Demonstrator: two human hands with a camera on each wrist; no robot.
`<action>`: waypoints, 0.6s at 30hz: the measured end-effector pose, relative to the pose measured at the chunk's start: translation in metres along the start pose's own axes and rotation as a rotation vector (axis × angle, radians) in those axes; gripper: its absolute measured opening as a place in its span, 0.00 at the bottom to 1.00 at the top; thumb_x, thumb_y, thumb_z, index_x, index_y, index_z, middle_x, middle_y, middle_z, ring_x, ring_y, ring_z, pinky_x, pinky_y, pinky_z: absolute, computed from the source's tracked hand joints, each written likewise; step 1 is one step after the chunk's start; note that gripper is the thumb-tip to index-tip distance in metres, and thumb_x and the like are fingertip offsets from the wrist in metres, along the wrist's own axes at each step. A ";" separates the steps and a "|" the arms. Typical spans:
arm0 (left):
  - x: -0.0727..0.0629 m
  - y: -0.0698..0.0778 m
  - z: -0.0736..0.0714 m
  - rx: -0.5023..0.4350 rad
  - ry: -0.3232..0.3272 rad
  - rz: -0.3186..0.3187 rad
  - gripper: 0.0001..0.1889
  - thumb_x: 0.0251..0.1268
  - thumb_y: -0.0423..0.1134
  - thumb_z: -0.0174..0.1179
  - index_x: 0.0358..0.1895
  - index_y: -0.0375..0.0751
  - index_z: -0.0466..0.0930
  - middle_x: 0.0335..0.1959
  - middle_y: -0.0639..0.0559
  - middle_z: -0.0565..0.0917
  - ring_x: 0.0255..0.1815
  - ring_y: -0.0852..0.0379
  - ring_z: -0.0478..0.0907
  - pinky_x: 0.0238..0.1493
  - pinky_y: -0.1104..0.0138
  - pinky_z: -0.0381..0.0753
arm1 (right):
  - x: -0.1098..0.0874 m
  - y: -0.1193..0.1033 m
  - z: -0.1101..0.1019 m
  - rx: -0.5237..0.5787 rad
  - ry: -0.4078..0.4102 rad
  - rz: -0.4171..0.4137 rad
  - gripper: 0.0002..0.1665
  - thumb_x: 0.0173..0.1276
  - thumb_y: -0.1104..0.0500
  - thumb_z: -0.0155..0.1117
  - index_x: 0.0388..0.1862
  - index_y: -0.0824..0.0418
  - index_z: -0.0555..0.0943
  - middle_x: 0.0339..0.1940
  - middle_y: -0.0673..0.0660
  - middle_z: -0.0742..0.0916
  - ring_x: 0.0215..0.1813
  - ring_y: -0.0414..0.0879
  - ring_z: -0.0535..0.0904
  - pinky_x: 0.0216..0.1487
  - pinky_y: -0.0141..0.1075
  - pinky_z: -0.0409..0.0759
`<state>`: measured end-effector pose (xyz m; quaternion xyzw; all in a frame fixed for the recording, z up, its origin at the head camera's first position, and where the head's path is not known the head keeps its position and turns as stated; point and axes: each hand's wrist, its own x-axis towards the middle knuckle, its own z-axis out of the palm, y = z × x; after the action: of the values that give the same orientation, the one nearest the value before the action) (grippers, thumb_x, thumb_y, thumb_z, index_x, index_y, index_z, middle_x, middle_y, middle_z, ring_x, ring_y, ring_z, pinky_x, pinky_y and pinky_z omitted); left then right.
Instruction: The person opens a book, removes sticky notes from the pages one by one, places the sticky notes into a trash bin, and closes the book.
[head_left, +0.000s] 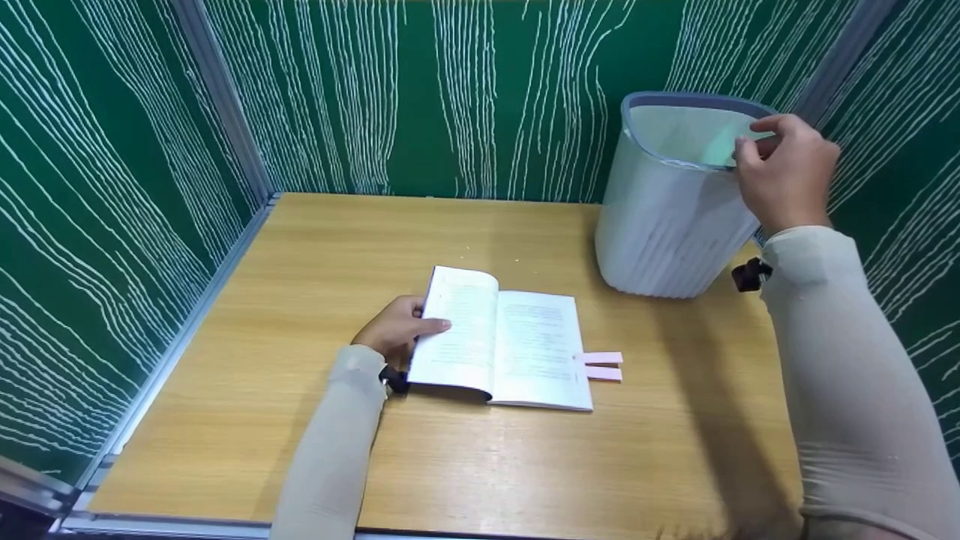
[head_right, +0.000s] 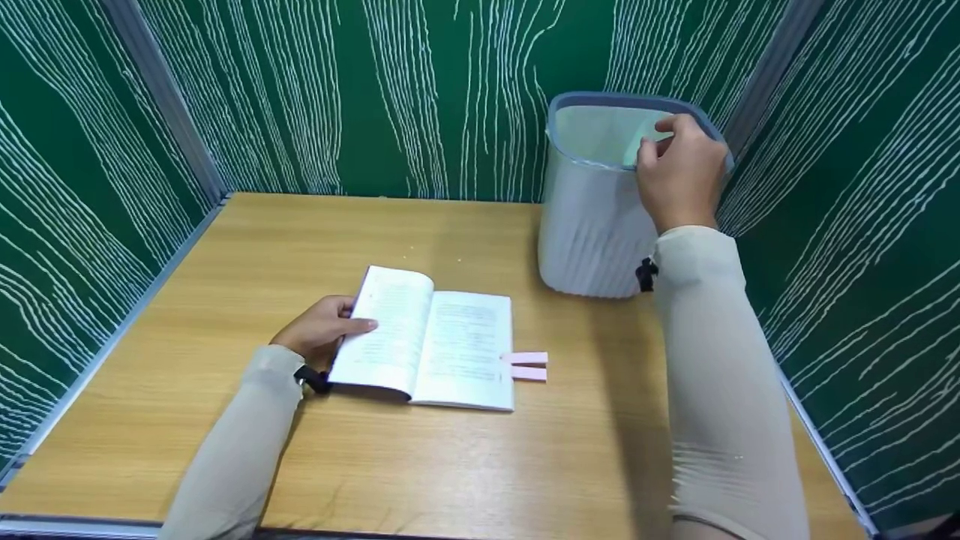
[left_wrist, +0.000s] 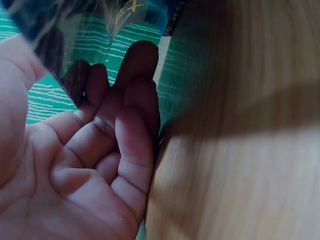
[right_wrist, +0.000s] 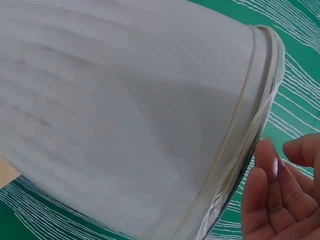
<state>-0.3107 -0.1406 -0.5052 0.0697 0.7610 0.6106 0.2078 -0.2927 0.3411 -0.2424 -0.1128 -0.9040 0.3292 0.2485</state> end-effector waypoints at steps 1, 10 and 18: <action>0.000 0.000 0.000 0.003 0.003 -0.004 0.22 0.62 0.44 0.75 0.57 0.41 0.83 0.44 0.42 0.90 0.38 0.49 0.90 0.40 0.58 0.89 | 0.000 0.000 0.000 0.003 0.000 0.001 0.30 0.79 0.38 0.53 0.75 0.43 0.73 0.70 0.54 0.82 0.60 0.46 0.81 0.68 0.43 0.77; -0.001 0.000 -0.001 0.025 0.005 0.005 0.24 0.61 0.45 0.76 0.57 0.39 0.82 0.44 0.42 0.89 0.38 0.50 0.89 0.40 0.60 0.89 | -0.004 -0.002 0.002 -0.001 0.005 -0.024 0.29 0.78 0.37 0.53 0.72 0.44 0.77 0.68 0.52 0.84 0.60 0.46 0.82 0.67 0.45 0.77; -0.001 0.000 -0.001 0.033 0.011 -0.018 0.24 0.62 0.45 0.75 0.58 0.40 0.82 0.45 0.43 0.89 0.39 0.51 0.89 0.40 0.61 0.88 | -0.015 0.001 0.011 -0.032 0.040 -0.099 0.27 0.78 0.37 0.52 0.65 0.48 0.82 0.64 0.54 0.86 0.56 0.43 0.79 0.65 0.37 0.80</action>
<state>-0.3106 -0.1417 -0.5048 0.0628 0.7726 0.5965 0.2082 -0.2859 0.3300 -0.2556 -0.0784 -0.9085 0.2997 0.2804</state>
